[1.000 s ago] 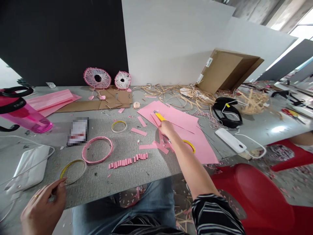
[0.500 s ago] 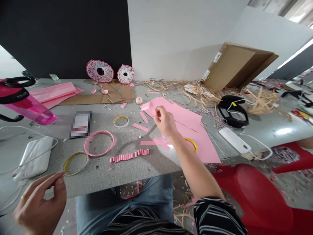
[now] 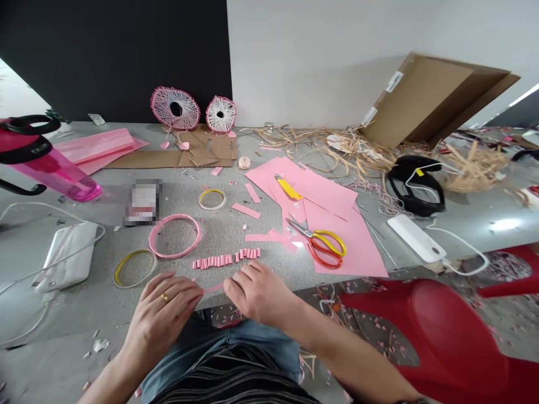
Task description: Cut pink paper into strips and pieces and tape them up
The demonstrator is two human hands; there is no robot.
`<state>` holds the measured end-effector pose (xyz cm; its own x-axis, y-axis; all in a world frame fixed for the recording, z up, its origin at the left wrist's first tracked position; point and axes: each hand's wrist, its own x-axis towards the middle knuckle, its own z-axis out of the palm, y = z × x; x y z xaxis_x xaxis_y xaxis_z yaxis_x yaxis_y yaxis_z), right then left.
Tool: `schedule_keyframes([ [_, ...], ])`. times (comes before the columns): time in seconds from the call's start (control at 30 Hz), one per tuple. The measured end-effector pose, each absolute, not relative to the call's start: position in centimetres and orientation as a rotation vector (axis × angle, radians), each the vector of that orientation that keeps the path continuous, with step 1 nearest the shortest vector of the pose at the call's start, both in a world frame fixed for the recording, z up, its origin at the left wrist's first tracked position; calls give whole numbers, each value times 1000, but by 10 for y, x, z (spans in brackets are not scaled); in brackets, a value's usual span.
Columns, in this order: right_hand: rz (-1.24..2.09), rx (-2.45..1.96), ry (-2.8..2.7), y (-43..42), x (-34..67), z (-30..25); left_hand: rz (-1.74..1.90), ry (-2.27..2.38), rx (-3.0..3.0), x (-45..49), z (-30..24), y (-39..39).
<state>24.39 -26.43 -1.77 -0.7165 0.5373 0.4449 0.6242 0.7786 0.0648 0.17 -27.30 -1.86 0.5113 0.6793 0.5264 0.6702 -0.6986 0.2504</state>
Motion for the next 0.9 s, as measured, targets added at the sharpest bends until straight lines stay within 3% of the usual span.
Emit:
schedule_keyframes([
  [0.4, 182, -1231, -2269, -257, 298, -57, 913, 1502, 2547, -19, -51, -265],
  [0.9, 112, -1330, -2210, -244, 310, -68, 805, 1663, 2580, -28, -58, -248],
])
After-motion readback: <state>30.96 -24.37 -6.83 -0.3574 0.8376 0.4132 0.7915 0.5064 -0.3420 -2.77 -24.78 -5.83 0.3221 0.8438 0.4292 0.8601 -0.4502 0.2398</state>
